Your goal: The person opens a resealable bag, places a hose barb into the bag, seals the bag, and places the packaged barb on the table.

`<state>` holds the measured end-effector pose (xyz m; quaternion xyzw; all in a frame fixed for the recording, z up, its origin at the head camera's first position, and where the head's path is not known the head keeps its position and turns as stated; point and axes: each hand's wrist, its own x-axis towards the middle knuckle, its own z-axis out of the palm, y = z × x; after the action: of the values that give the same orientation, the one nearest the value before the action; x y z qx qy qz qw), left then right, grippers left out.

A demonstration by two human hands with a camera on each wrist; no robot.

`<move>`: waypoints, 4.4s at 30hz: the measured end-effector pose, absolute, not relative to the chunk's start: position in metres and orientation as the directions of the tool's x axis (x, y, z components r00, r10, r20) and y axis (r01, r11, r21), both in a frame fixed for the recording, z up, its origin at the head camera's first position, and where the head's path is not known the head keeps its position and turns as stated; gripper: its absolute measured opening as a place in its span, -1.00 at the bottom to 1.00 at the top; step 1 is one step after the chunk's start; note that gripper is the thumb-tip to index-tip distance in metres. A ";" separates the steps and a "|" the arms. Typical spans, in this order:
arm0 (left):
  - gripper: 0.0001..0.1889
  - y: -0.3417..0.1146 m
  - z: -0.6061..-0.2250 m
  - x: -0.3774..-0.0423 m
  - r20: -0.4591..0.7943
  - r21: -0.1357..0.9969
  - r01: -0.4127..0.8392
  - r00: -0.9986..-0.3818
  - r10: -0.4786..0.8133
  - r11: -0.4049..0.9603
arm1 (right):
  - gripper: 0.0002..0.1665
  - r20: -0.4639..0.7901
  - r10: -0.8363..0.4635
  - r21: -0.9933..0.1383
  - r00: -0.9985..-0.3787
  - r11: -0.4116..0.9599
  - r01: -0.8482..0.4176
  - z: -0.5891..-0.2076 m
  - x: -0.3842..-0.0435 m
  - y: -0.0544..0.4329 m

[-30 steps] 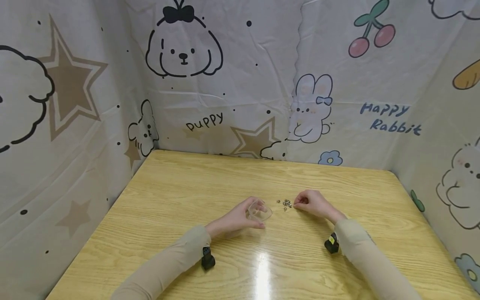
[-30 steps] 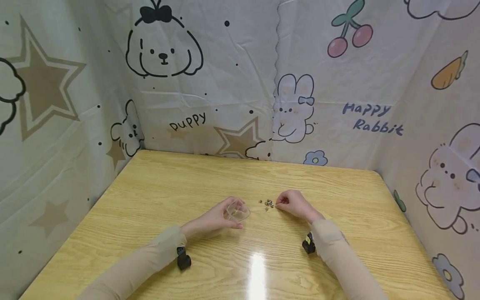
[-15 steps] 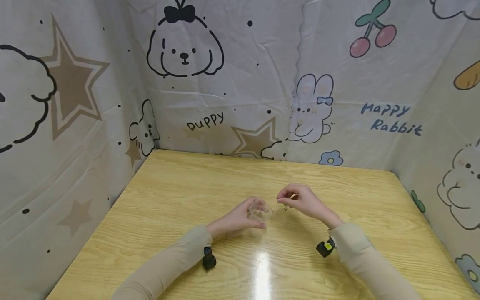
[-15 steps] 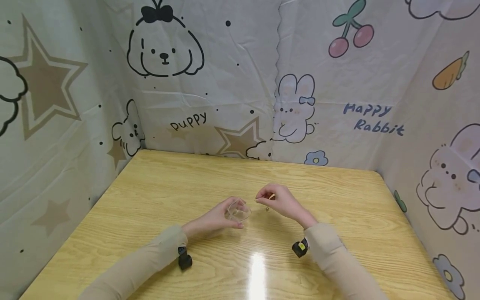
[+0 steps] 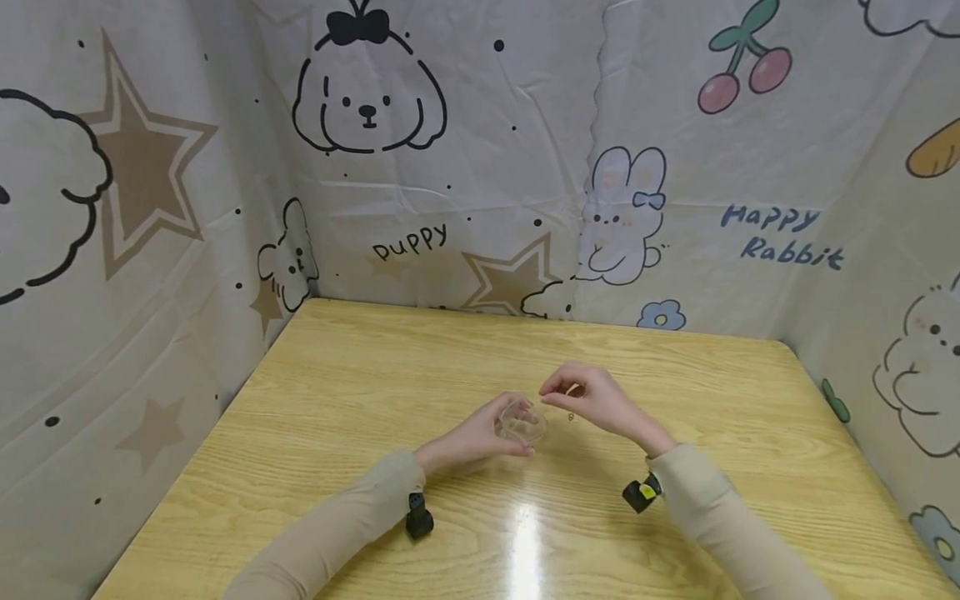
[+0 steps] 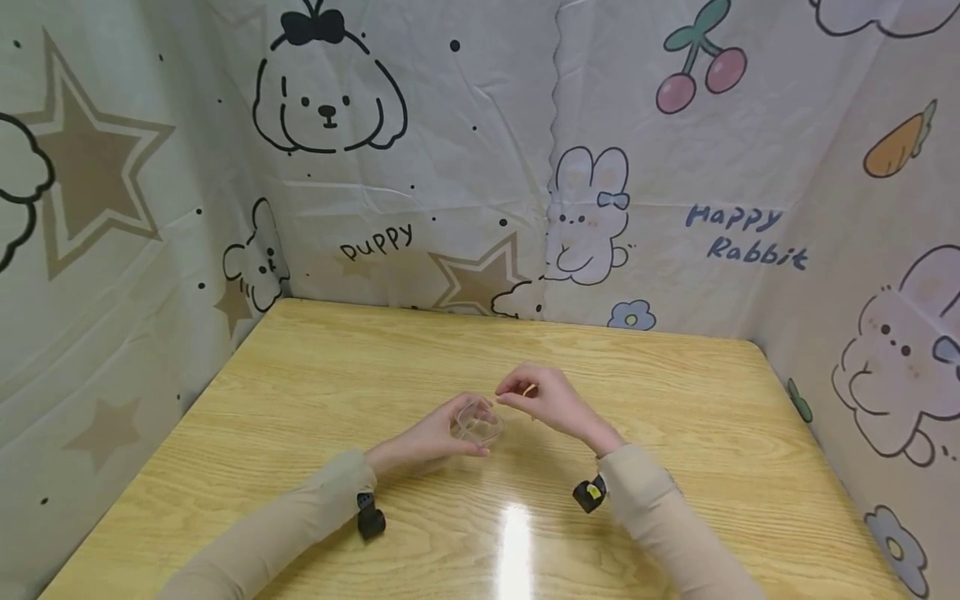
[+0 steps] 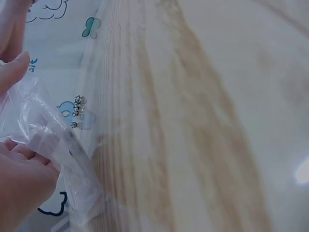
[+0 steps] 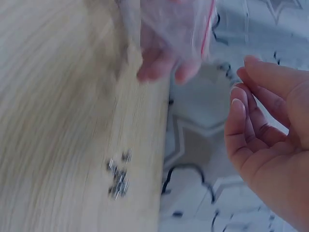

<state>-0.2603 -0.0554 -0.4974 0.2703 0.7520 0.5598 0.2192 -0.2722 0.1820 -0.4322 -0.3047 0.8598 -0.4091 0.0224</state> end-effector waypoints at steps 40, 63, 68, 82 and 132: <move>-0.40 -0.054 -0.495 -0.260 -0.006 0.957 0.182 -0.768 0.640 0.228 | -0.94 0.043 -0.403 -0.586 -0.914 0.731 -0.350 -0.494 -0.313 0.231; -0.39 -0.055 -0.495 -0.259 -0.029 0.959 0.161 -0.764 0.644 0.234 | -0.91 0.072 -0.411 -0.600 -0.909 0.710 -0.368 -0.472 -0.297 0.223; -0.39 -0.055 -0.495 -0.261 -0.029 0.963 0.154 -0.756 0.653 0.222 | -0.93 0.157 -0.476 -0.618 -0.865 0.636 -0.462 -0.448 -0.286 0.205; -0.33 -0.055 -0.494 -0.260 -0.035 0.957 0.160 -0.764 0.645 0.241 | -0.92 0.232 -0.638 -0.615 -0.734 0.489 -0.619 -0.421 -0.263 0.162; -0.39 -0.055 -0.499 -0.263 -0.029 0.951 0.175 -0.770 0.637 0.254 | -0.90 0.099 -0.468 -0.528 -0.878 0.724 -0.445 -0.490 -0.317 0.229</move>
<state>-0.2631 -0.0555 -0.4987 0.2659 0.7634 0.5498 0.2104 -0.3168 0.2286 -0.4904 -0.2458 0.9281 -0.2789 0.0205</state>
